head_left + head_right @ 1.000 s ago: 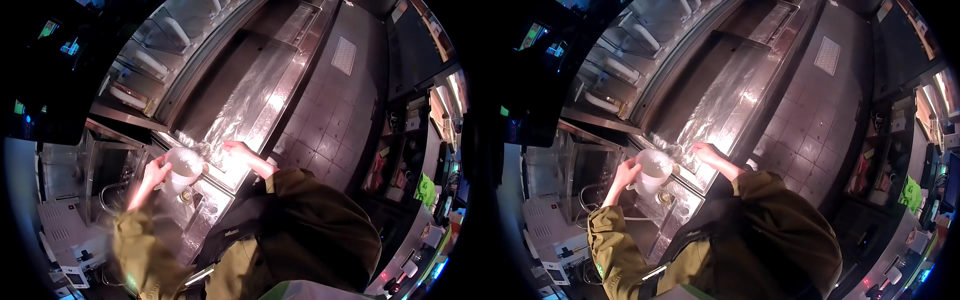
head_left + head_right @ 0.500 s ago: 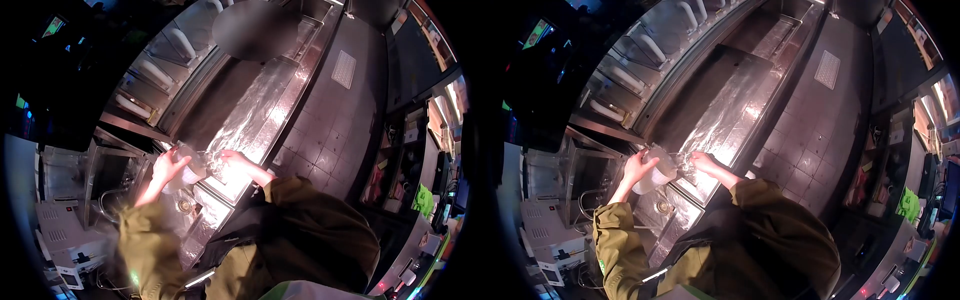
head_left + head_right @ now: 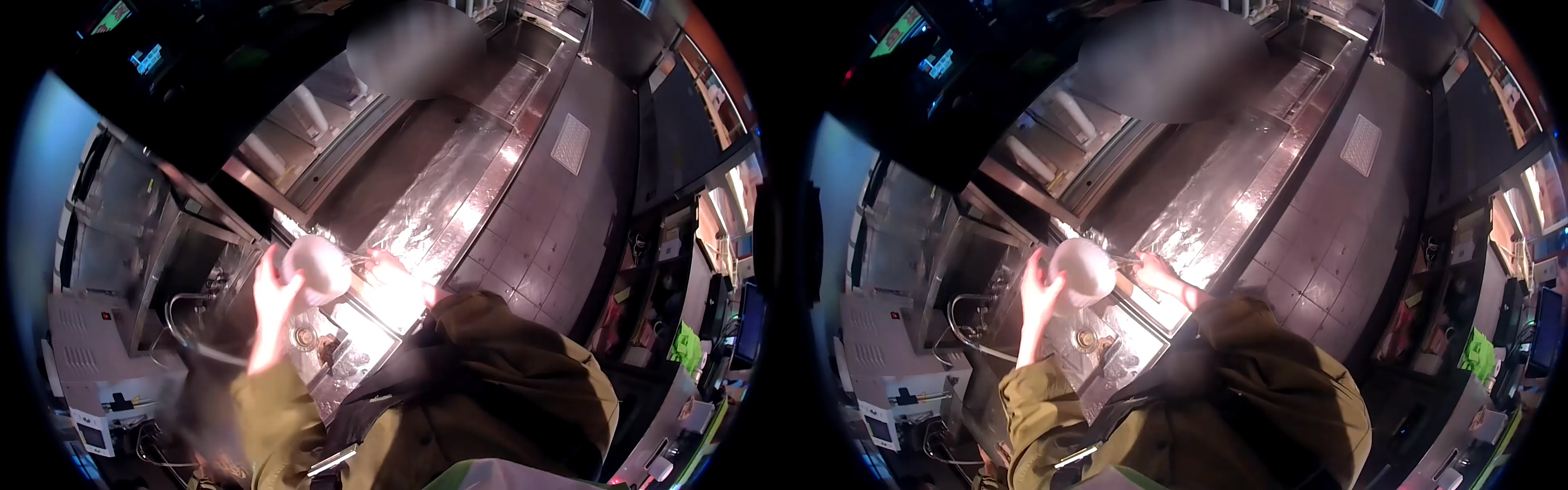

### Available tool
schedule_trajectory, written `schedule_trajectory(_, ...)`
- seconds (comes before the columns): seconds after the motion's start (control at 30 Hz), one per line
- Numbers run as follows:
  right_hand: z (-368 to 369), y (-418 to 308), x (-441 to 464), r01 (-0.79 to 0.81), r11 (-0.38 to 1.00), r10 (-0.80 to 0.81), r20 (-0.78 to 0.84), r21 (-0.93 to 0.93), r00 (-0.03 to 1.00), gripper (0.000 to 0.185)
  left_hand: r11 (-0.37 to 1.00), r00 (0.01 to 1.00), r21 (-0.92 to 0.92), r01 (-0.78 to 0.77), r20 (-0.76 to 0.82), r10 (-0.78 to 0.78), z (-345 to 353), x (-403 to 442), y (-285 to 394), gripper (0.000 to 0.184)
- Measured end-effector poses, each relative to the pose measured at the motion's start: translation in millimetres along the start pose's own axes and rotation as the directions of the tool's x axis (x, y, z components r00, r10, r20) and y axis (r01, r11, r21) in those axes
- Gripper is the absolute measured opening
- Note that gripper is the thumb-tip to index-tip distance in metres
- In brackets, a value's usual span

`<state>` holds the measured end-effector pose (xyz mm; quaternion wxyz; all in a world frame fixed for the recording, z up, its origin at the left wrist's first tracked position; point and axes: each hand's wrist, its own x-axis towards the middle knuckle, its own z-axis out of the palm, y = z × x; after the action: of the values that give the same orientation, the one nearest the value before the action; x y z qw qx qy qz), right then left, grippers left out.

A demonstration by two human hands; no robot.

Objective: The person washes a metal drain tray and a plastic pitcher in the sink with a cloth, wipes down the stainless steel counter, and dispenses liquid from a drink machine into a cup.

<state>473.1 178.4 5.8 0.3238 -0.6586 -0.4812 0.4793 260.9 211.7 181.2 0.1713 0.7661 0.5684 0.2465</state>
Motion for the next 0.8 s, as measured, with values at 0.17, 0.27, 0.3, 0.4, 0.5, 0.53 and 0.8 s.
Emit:
schedule_trajectory(0.17,17,-15,-3,-0.036,0.997,0.033,-0.038,-0.074,0.999,0.051,0.697,0.893,-0.565,0.442,0.197,-0.406,-46,-97,-72,0.062)
schedule_trajectory(0.27,30,-19,4,0.011,0.982,-0.020,-0.049,-0.187,0.999,0.052,0.425,0.748,-0.673,0.605,0.297,-0.593,-57,-142,-82,0.053)
schedule_trajectory(0.3,33,-23,1,0.002,0.981,-0.014,-0.060,-0.194,0.998,0.053,0.307,0.638,-0.641,0.704,0.380,-0.670,-56,-153,-96,0.048)
schedule_trajectory(0.4,47,-35,-5,-0.020,0.971,-0.001,-0.091,-0.237,0.996,0.055,0.614,0.773,-0.477,0.630,0.302,-0.558,-4,-238,-262,0.039)
schedule_trajectory(0.5,59,-41,-6,-0.064,0.942,0.026,-0.117,-0.329,0.993,0.058,0.533,0.770,-0.598,0.599,0.245,-0.590,21,-271,-319,0.032)
schedule_trajectory(0.53,62,-41,-4,-0.052,0.940,0.011,-0.120,-0.338,0.993,0.058,0.342,0.701,-0.742,0.577,0.236,-0.672,27,-264,-311,0.030)
schedule_trajectory(0.8,99,-50,0,0.188,0.804,-0.325,-0.152,-0.563,0.933,0.054,-0.302,0.174,-0.883,0.359,0.381,-0.908,57,-232,-349,0.027)
